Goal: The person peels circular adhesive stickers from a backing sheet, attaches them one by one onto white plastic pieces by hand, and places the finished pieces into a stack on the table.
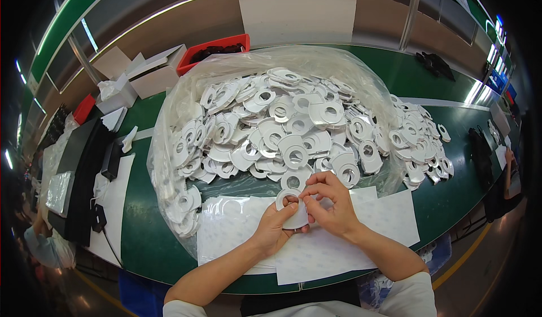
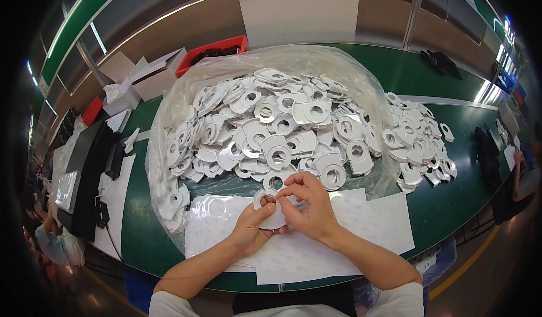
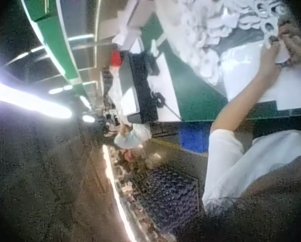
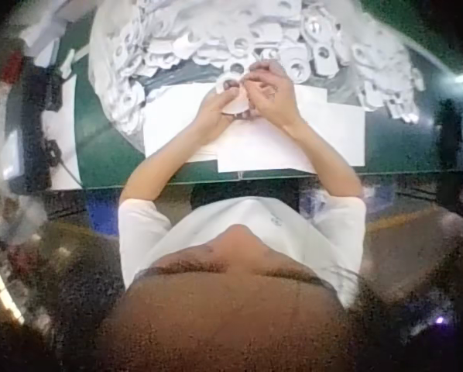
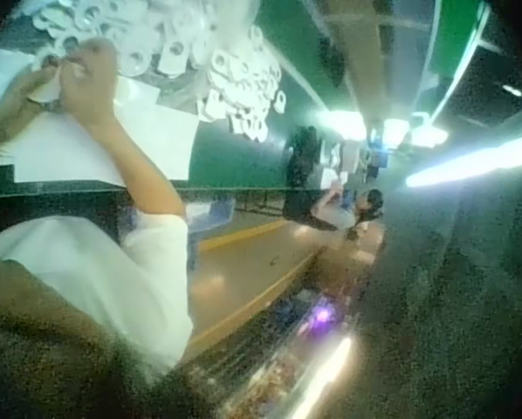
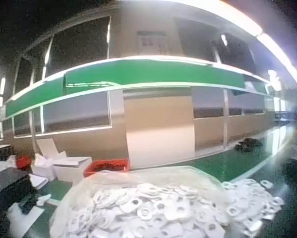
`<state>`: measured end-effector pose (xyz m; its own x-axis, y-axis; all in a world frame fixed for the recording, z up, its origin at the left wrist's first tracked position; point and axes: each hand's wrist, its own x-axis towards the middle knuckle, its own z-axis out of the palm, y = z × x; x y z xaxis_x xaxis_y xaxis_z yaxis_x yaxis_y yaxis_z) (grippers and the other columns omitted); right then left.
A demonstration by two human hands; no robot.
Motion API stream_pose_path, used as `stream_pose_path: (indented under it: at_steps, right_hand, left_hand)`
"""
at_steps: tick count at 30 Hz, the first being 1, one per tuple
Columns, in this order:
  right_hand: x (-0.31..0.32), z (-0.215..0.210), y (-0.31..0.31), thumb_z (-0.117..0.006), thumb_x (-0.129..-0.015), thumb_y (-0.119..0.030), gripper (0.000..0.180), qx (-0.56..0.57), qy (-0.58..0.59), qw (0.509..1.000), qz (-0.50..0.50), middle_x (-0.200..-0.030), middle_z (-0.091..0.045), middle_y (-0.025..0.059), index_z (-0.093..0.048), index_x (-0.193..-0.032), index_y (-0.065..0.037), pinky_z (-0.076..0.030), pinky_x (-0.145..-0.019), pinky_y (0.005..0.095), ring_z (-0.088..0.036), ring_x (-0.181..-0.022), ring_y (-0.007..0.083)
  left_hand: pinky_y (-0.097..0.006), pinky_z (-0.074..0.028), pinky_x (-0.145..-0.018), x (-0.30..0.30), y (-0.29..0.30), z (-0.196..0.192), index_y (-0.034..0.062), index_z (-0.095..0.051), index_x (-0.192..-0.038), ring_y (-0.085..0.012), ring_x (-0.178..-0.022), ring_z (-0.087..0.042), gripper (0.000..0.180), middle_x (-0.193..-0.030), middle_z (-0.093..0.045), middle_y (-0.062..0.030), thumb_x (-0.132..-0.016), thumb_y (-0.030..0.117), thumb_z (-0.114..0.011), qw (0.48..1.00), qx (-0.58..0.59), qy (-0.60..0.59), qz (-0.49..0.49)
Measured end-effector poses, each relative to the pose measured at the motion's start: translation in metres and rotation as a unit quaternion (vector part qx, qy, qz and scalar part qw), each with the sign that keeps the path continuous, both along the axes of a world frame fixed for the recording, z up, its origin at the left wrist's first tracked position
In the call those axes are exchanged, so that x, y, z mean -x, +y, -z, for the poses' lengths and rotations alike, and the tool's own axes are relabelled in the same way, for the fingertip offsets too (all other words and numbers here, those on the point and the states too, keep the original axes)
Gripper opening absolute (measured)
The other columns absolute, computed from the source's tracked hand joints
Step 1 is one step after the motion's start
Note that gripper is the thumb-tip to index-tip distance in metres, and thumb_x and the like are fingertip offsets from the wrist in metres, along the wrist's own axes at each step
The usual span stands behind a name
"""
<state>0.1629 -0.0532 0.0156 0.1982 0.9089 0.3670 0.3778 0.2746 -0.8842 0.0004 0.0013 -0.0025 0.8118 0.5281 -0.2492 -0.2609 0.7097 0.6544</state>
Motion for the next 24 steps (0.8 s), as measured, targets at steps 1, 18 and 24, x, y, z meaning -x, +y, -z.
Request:
stream_pose_path:
  at_steps: [1,18,24]
  right_hand:
    - [-0.001,0.002,0.002,-0.065,-0.077,-0.008,0.016,-0.124,-0.181,0.975,0.039,-0.097,-0.054,0.0091,-0.065,-0.093,-0.002,-0.047,-0.059,0.0277,-0.057,-0.073,0.0171]
    - [-0.004,-0.026,-0.003,-0.064,-0.080,-0.009,0.015,0.201,0.106,0.974,0.004,-0.068,-0.064,0.0033,-0.067,-0.086,0.004,-0.042,-0.050,0.0173,-0.055,-0.054,0.0033]
    - [0.000,-0.020,-0.005,-0.067,-0.077,-0.013,0.015,0.158,-0.068,0.983,0.063,-0.061,-0.062,0.0039,-0.064,-0.074,0.001,-0.042,-0.046,0.0209,-0.054,-0.051,0.0046]
  left_hand:
    - [-0.033,-0.051,-0.070,0.000,-0.001,-0.002,0.0081,-0.044,-0.115,-0.0176,-0.091,-0.060,0.022,-0.104,-0.056,-0.0079,-0.095,0.018,-0.047,1.000,-0.006,0.009,-0.009]
    - [-0.028,-0.051,-0.066,-0.003,-0.006,-0.005,0.0104,-0.025,-0.134,-0.0185,-0.083,-0.061,0.042,-0.101,-0.059,-0.0132,-0.098,0.023,-0.043,0.983,-0.158,0.082,0.050]
    - [-0.027,-0.047,-0.057,-0.002,-0.006,-0.002,0.0138,-0.017,-0.141,-0.0180,-0.079,-0.061,0.070,-0.095,-0.057,-0.0129,-0.093,0.064,-0.016,0.988,-0.130,0.036,0.079]
